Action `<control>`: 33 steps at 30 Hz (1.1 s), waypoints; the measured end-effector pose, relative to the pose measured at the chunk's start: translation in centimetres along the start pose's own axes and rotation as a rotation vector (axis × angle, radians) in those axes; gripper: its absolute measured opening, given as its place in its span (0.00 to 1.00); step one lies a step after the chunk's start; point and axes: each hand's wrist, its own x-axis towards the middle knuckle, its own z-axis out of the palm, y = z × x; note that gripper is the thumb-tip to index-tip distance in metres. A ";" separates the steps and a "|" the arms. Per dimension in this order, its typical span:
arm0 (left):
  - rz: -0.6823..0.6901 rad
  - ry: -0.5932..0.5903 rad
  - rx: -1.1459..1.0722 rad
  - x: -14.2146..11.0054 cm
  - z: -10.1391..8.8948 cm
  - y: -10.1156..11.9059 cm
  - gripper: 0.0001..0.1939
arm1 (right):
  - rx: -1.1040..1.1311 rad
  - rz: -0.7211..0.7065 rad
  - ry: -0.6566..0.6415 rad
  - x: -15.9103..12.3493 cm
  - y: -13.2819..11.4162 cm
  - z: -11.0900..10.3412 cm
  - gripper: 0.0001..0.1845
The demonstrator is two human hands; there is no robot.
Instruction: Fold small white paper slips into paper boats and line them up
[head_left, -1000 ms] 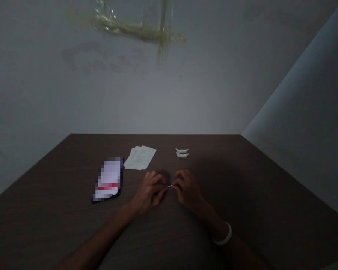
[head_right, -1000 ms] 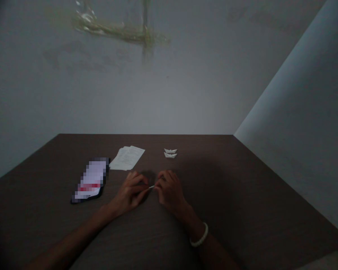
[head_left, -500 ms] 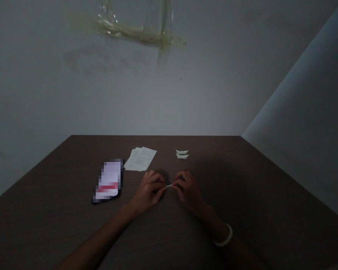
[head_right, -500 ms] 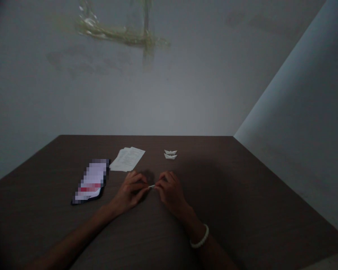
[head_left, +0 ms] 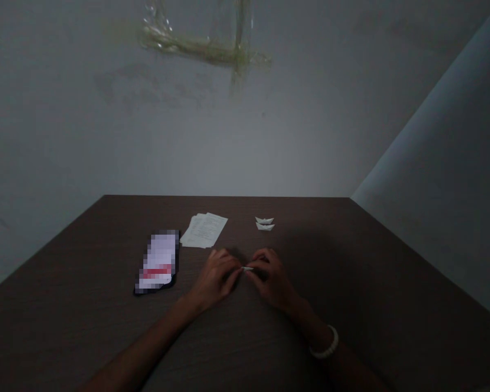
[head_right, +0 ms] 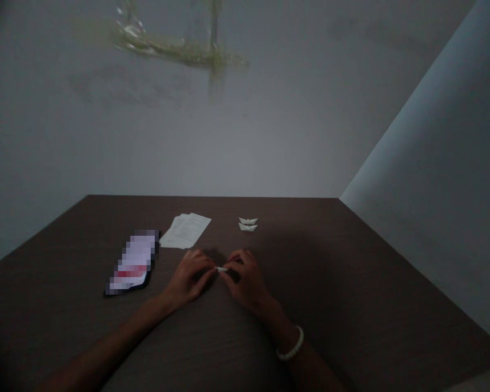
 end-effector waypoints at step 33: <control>0.179 -0.067 0.224 -0.4 -0.3 1.0 0.11 | -0.092 -0.128 0.061 -0.3 -0.7 -0.5 0.06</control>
